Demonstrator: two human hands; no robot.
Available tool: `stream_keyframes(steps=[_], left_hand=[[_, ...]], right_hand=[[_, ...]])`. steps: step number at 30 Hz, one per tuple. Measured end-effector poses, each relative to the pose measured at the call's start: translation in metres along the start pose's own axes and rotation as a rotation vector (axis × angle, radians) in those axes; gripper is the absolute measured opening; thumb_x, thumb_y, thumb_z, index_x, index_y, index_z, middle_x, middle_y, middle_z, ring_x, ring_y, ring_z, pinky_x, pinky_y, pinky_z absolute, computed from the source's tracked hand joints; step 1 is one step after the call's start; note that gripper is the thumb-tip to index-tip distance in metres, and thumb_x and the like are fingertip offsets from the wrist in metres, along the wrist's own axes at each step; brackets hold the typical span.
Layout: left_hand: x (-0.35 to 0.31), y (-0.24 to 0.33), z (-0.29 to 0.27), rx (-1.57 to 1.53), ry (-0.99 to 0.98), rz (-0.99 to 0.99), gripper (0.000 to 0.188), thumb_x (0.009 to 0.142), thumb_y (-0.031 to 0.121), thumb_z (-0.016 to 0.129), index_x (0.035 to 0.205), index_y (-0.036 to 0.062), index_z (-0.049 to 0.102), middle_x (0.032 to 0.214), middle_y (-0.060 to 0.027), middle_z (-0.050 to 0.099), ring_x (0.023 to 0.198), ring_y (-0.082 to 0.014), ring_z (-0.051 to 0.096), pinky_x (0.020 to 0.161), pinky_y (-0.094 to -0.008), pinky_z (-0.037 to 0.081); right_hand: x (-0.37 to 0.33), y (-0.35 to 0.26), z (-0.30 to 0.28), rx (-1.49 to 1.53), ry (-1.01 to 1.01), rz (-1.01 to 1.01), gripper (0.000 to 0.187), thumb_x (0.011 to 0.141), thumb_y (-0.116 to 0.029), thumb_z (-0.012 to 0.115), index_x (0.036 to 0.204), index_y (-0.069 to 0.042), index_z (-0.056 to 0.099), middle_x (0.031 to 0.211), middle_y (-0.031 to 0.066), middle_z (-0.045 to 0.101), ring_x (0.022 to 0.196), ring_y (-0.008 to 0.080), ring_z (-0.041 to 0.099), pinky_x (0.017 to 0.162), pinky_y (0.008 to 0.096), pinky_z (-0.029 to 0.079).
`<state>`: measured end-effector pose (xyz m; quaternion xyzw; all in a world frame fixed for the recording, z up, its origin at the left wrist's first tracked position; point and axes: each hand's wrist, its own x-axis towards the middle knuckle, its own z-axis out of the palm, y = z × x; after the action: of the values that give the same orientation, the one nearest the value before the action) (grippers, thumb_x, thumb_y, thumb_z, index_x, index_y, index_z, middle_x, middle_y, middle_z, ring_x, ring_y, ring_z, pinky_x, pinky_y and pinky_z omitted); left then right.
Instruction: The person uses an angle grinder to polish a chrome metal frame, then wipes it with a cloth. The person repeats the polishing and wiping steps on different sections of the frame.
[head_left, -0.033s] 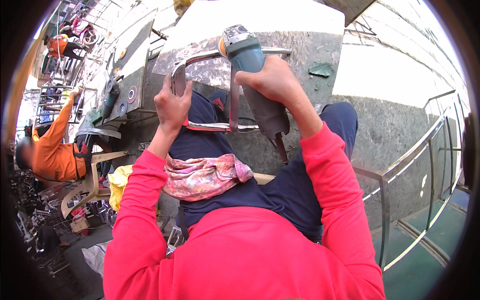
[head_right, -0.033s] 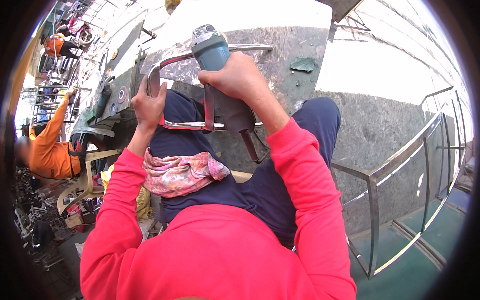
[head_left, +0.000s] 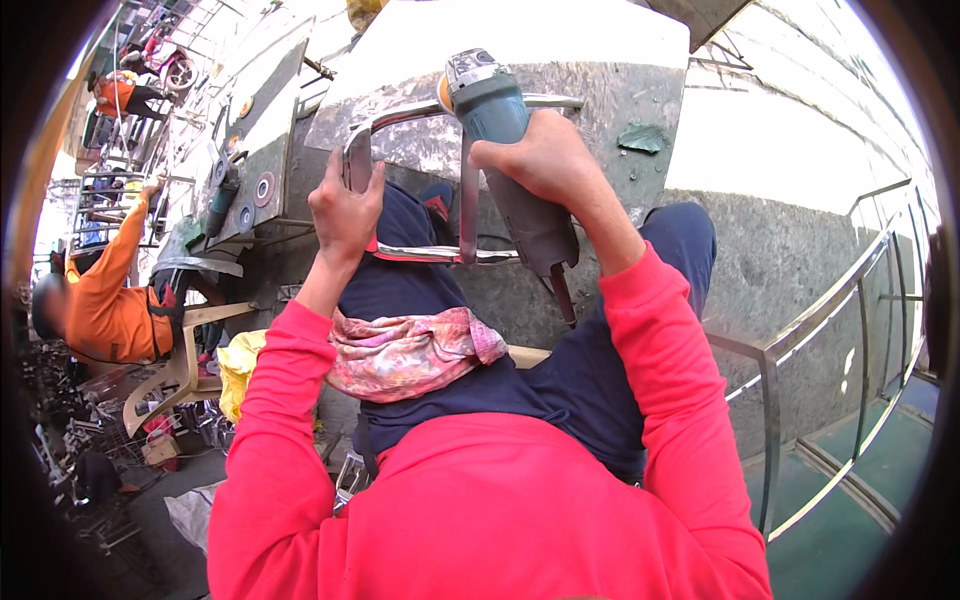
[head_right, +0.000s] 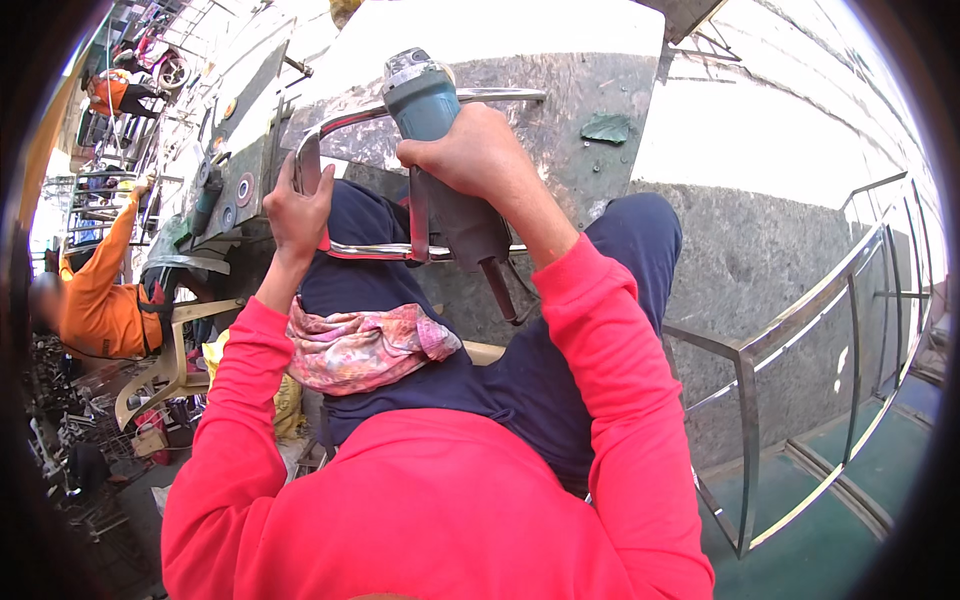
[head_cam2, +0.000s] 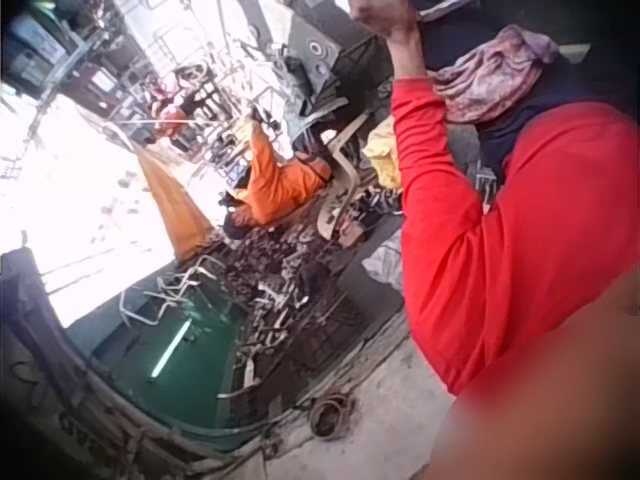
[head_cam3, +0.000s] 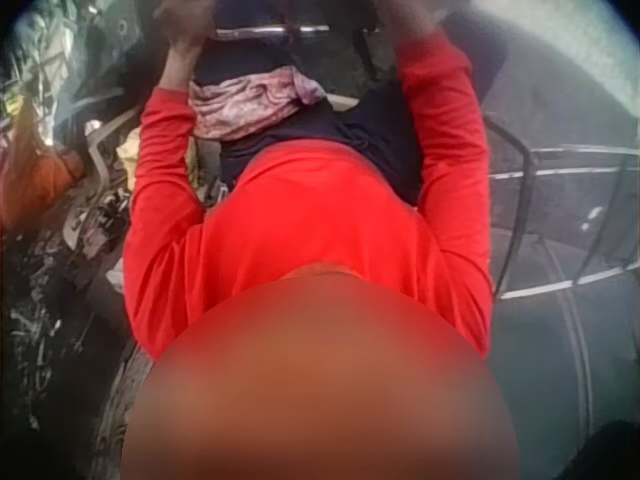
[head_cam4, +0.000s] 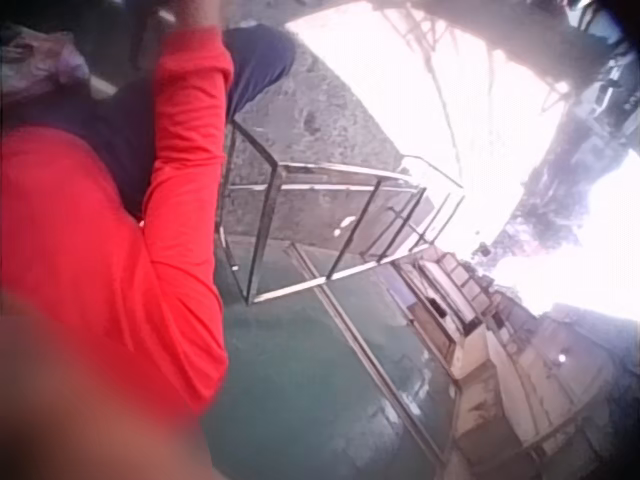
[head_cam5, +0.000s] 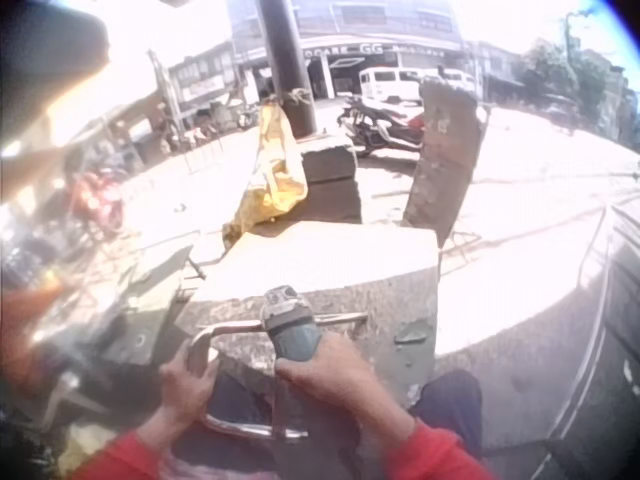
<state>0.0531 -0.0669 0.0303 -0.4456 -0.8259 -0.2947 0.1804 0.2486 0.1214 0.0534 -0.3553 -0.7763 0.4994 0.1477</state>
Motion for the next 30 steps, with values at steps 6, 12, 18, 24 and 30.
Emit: stream_keyframes(steps=[6, 12, 18, 24, 30], left_hand=[[-0.002, -0.003, 0.004, -0.031, 0.051, 0.055, 0.051, 0.081, 0.025, 0.078, 0.116, -0.0073, 0.061, 0.085, -0.0284, 0.069, 0.079, -0.0428, 0.07, 0.068, -0.0443, 0.056], [-0.005, 0.001, 0.002, -0.026, 0.055, 0.091, 0.049, 0.081, 0.024, 0.077, 0.116, -0.0058, 0.06, 0.085, -0.027, 0.068, 0.079, -0.043, 0.07, 0.068, -0.0442, 0.056], [-0.007, 0.002, 0.002, -0.047, 0.047, 0.068, 0.048, 0.081, 0.021, 0.076, 0.118, -0.0048, 0.059, 0.088, -0.0261, 0.069, 0.081, -0.0423, 0.069, 0.07, -0.043, 0.056], [-0.011, 0.006, 0.003, -0.052, 0.085, 0.145, 0.048, 0.081, 0.019, 0.076, 0.119, -0.0047, 0.059, 0.09, -0.0259, 0.069, 0.08, -0.0419, 0.069, 0.069, -0.0437, 0.056], [-0.013, 0.007, 0.001, -0.04, 0.077, 0.119, 0.049, 0.08, 0.019, 0.078, 0.12, -0.0027, 0.06, 0.09, -0.0247, 0.07, 0.082, -0.0403, 0.07, 0.069, -0.0423, 0.056]], right_hand=[[-0.002, 0.005, -0.021, -0.057, 0.031, 0.076, 0.062, 0.063, -0.048, 0.076, 0.073, 0.013, 0.067, 0.071, 0.0244, 0.068, 0.065, 0.0327, 0.07, 0.061, 0.0403, 0.056], [-0.004, 0.007, -0.011, 0.044, -0.013, 0.017, 0.063, 0.063, -0.048, 0.076, 0.073, 0.014, 0.066, 0.07, 0.0238, 0.068, 0.062, 0.0321, 0.069, 0.06, 0.0396, 0.055], [0.002, 0.013, -0.017, 0.036, 0.022, 0.063, 0.064, 0.063, -0.049, 0.077, 0.074, 0.014, 0.067, 0.071, 0.0226, 0.068, 0.064, 0.0296, 0.069, 0.06, 0.0396, 0.055], [0.0, 0.022, -0.025, 0.08, -0.008, 0.091, 0.065, 0.064, -0.05, 0.077, 0.076, 0.013, 0.067, 0.071, 0.0209, 0.068, 0.063, 0.0276, 0.068, 0.059, 0.0392, 0.054], [-0.002, 0.021, -0.021, 0.112, -0.025, 0.046, 0.065, 0.065, -0.051, 0.077, 0.074, 0.013, 0.067, 0.069, 0.0192, 0.067, 0.061, 0.0267, 0.067, 0.057, 0.0381, 0.053]])
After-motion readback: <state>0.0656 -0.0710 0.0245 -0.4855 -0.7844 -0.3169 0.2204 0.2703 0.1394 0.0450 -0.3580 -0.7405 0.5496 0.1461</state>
